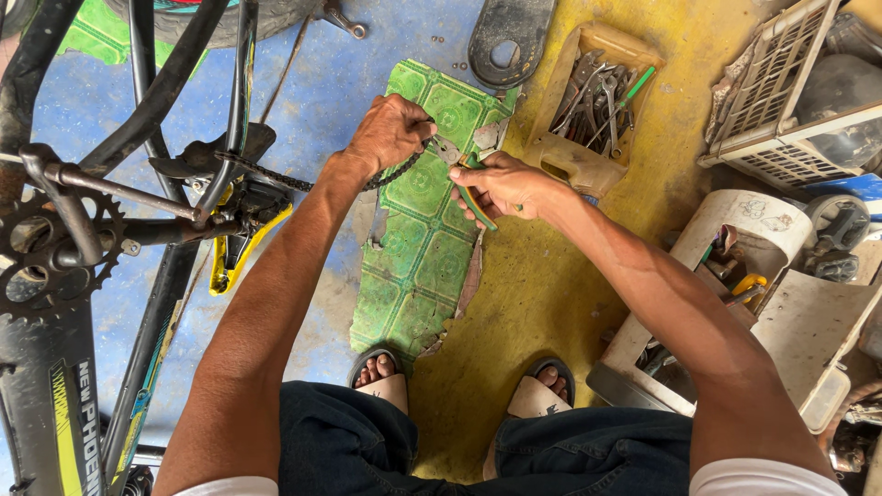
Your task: The person removes the rear wheel from a bicycle using a screwdriver and wrench, then detaches the chain from the frame using pliers. The wheel is placed on the floor and the chain is laid out on a green mat.
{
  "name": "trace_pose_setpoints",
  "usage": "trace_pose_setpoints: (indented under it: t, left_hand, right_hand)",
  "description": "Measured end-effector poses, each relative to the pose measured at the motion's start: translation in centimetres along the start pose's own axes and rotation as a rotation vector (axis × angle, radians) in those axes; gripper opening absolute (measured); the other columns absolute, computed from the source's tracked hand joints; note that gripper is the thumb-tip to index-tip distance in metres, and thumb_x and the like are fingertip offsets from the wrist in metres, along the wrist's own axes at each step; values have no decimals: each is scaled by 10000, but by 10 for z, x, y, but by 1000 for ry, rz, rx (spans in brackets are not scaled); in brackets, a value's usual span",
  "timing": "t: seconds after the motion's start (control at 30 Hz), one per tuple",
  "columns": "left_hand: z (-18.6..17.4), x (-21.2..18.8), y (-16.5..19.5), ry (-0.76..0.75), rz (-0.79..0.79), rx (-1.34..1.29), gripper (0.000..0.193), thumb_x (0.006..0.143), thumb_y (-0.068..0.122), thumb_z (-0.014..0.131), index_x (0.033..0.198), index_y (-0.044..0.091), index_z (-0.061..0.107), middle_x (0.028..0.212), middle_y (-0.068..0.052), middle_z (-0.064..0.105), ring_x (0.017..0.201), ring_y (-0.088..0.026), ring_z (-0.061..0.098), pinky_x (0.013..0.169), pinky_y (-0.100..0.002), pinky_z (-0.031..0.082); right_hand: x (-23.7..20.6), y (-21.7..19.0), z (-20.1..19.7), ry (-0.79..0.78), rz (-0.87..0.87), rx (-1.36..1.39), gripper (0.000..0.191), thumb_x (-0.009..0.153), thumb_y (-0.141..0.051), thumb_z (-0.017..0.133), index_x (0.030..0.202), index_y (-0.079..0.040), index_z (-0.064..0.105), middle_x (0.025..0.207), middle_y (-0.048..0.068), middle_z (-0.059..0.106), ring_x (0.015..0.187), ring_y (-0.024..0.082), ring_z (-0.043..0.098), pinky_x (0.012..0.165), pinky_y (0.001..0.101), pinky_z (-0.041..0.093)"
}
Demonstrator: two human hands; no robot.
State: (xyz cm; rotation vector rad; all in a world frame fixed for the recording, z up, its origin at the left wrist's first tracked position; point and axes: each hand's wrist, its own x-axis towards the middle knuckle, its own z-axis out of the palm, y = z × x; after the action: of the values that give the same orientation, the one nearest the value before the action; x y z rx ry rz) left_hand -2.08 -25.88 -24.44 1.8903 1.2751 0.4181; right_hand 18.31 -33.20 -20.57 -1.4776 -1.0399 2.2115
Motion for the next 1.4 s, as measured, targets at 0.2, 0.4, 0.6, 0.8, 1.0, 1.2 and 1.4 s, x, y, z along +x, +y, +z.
trace_pose_setpoints:
  t: [0.2, 0.4, 0.6, 0.8, 1.0, 1.2, 1.4]
  left_hand:
    - [-3, 2, -2, 47, -42, -222, 161, 978, 179, 685, 1049, 61, 768, 920, -81, 786, 751, -122, 767, 763, -335, 622]
    - [-11, 5, -1, 99, -34, -528, 144, 1006, 115, 688, 1039, -10, 752, 884, -108, 771, 701, -143, 735, 698, -316, 646]
    - [-18, 0, 2, 122, -105, -608, 193, 975, 101, 657, 1159, 72, 710, 845, -44, 748, 703, -123, 736, 481, -269, 485]
    - [-20, 1, 2, 21, -74, -688, 139, 999, 67, 615, 1123, 62, 678, 862, -32, 729, 760, -128, 764, 492, -255, 474]
    - [-5, 9, 2, -29, -6, -900, 107, 1005, 64, 618, 1083, 53, 691, 882, -62, 745, 740, -139, 725, 544, -277, 506]
    - [-1, 7, -4, -56, 21, -1053, 93, 1023, 77, 629, 1092, 41, 680, 898, -67, 723, 767, -144, 689, 601, -291, 516]
    - [5, 10, 0, -46, -21, -1099, 101, 1012, 64, 626, 1097, 43, 677, 902, -73, 721, 775, -146, 684, 628, -293, 530]
  right_hand:
    - [-1, -3, -7, -88, -13, 126, 361, 978, -381, 679, 989, -20, 669, 789, 69, 671, 662, 186, 660, 541, 334, 563]
    - [-2, -6, -5, -9, -40, -114, 354, 999, -374, 604, 1044, -32, 688, 834, 87, 715, 714, 176, 692, 597, 334, 570]
    - [3, 13, 2, 245, 46, -599, 343, 977, -363, 611, 952, -33, 700, 796, 113, 738, 653, 207, 709, 608, 383, 624]
    - [8, 17, -3, 230, -94, -1119, 506, 1049, -469, 683, 1028, 37, 676, 995, 247, 707, 860, 337, 718, 701, 443, 557]
    - [15, -13, 6, 411, -538, -425, 291, 963, -202, 656, 1196, -55, 562, 1235, 168, 669, 1139, 290, 685, 750, 409, 633]
    - [17, -13, 13, 308, -683, -130, 158, 1020, -52, 613, 1172, -37, 572, 1180, 107, 732, 1096, 187, 717, 809, 397, 677]
    - [23, -5, 6, 343, -729, -91, 163, 1021, -21, 606, 1172, -31, 544, 1114, 110, 730, 991, 163, 714, 794, 375, 671]
